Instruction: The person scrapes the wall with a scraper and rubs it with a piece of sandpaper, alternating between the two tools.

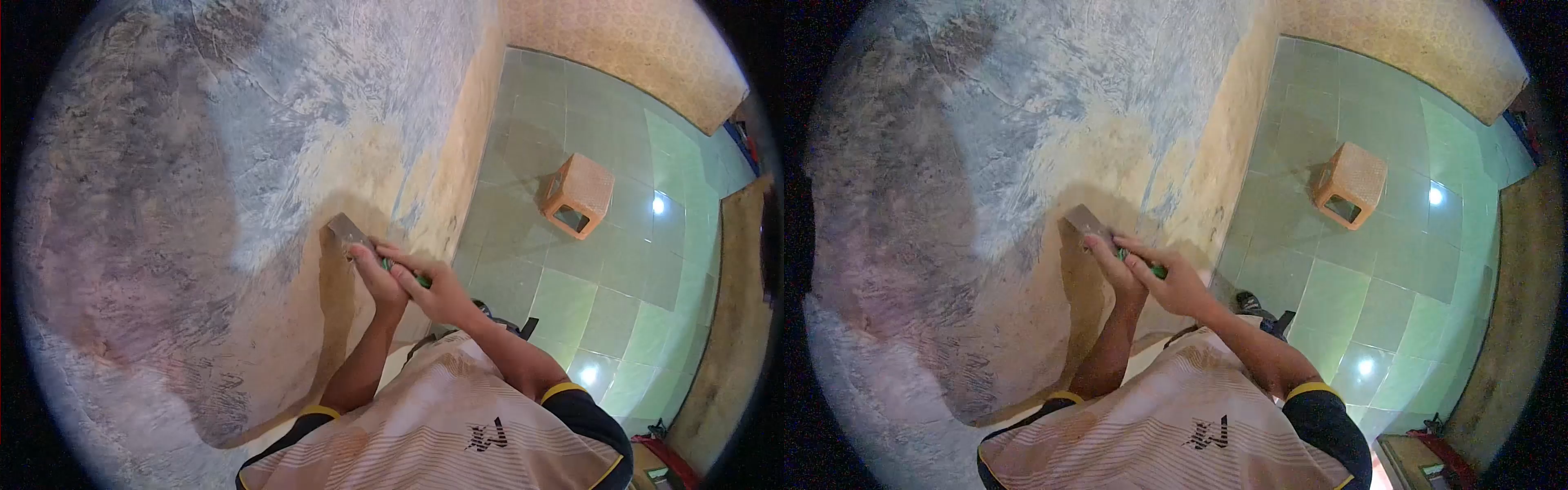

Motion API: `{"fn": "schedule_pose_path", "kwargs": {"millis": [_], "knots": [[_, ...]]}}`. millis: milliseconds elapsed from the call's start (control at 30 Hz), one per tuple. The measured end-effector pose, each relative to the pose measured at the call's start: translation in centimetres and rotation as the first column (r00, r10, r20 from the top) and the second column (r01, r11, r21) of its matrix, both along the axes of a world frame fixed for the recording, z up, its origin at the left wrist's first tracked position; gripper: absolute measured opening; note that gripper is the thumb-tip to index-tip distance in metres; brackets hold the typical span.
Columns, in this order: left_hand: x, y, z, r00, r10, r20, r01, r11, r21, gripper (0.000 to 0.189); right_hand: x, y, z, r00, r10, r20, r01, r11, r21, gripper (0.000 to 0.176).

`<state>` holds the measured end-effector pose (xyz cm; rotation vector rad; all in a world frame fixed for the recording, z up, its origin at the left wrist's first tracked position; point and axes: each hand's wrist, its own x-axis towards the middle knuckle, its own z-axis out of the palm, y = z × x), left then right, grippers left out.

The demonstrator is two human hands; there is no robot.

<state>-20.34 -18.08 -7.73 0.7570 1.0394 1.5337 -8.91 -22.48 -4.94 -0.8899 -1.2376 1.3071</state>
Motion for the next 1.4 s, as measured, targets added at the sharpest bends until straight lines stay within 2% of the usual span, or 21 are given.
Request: {"fn": "schedule_pose_path", "kwargs": {"millis": [100,167,267,300,367,400,433,500,533,567,600,667,733,833,867,967,1167,1233,1267,1333,1400], "knots": [[1.2,0.3,0.2,0.998,0.011,0.061,-0.009,1.0,-0.028,0.05,0.4,-0.1,-0.1,0.998,-0.028,-0.061,0.027,1.0,-0.016,0.039],[-0.2,-0.8,-0.1,0.998,-0.047,-0.051,0.048,0.999,0.017,0.049,-0.2,-1.1,0.0,0.998,-0.037,0.053,0.036,0.999,0.026,0.039],[0.1,-0.8,1.0,0.952,0.254,0.171,-0.226,0.959,-0.171,0.049,-1.3,-0.9,-0.2,0.999,-0.037,0.036,0.036,0.998,0.05,0.038],[0.0,0.0,0.7,0.949,0.263,0.174,-0.234,0.957,-0.174,0.049,-1.6,-0.7,-0.3,0.998,-0.063,0.028,0.061,0.996,0.071,0.038],[-0.8,0.2,0.3,0.978,-0.028,-0.206,0.04,0.998,0.054,0.052,-1.2,-0.6,0.3,0.996,-0.092,0.021,0.091,0.995,0.043,0.038],[0.7,-0.9,3.6,0.984,-0.108,-0.144,0.108,0.994,-0.012,0.051,-0.7,-0.5,0.4,0.999,-0.046,0.015,0.046,0.999,-0.014,0.038],[0.5,-1.1,3.0,0.985,-0.099,-0.141,0.099,0.995,-0.011,0.051,-0.3,-0.4,0.7,1.0,-0.004,0.007,0.004,0.998,-0.062,0.038],[0.0,-1.4,1.6,0.998,0.04,-0.046,-0.039,0.999,0.013,0.051,-1.0,-1.8,0.9,0.998,-0.056,0.013,0.056,0.998,-0.004,0.038],[0.8,-2.1,2.8,0.983,0.15,0.103,-0.138,0.984,-0.117,0.053,-1.4,-2.4,0.4,0.996,-0.077,0.041,0.075,0.996,0.053,0.039],[0.8,-2.3,2.9,0.984,0.148,0.104,-0.136,0.984,-0.113,0.053,-1.7,-2.7,0.1,0.993,-0.096,0.067,0.089,0.99,0.105,0.039],[0.8,-2.4,3.0,0.983,0.168,0.076,-0.158,0.98,-0.12,0.054,-1.6,-2.6,0.8,0.998,-0.008,0.058,0.009,1.0,-0.017,0.04],[0.1,-2.1,1.9,0.98,0.192,0.049,-0.184,0.975,-0.126,0.054,-0.7,-2.0,0.2,0.999,0.02,0.042,-0.018,0.999,-0.03,0.04],[-1.3,-1.5,-0.5,0.978,-0.207,0.012,0.206,0.978,0.042,0.056,0.2,-1.2,0.0,0.998,0.057,0.028,-0.055,0.997,-0.061,0.039],[1.4,-2.8,3.0,0.998,-0.049,0.042,0.047,0.998,0.032,0.055,1.1,-1.1,0.9,1.0,0.029,0.0,-0.029,1.0,0.012,0.039],[1.5,-2.8,2.4,0.993,0.08,0.084,-0.078,0.997,-0.027,0.056,0.9,-1.8,1.2,0.999,0.032,0.033,-0.032,0.999,-0.003,0.039],[1.1,-4.5,1.6,0.977,0.173,0.128,-0.157,0.979,-0.13,0.055,-0.1,-4.1,0.6,0.998,-0.003,0.069,0.001,1.0,0.022,0.039],[0.0,-3.2,0.8,0.996,0.087,0.02,-0.086,0.996,-0.037,0.055,-0.5,-2.1,-0.2,0.999,-0.006,0.053,0.007,1.0,-0.006,0.038],[0.8,-4.3,2.7,1.0,-0.001,0.028,0.002,0.999,-0.044,0.053,-0.2,-2.9,0.0,0.999,0.013,0.039,-0.013,1.0,0.004,0.038],[0.8,-3.3,1.1,0.971,0.205,0.127,-0.192,0.975,-0.111,0.053,-0.1,-3.0,0.6,0.998,0.025,0.064,-0.023,0.999,-0.022,0.038],[0.6,-4.5,1.4,0.973,0.183,0.141,-0.168,0.98,-0.109,0.053,-0.3,-3.7,0.9,0.995,0.039,0.086,-0.035,0.998,-0.053,0.039],[0.0,-4.3,1.5,0.974,0.163,0.156,-0.15,0.984,-0.095,0.052,-0.8,-4.0,0.7,0.996,-0.048,0.07,0.04,0.993,0.114,0.039]]}}
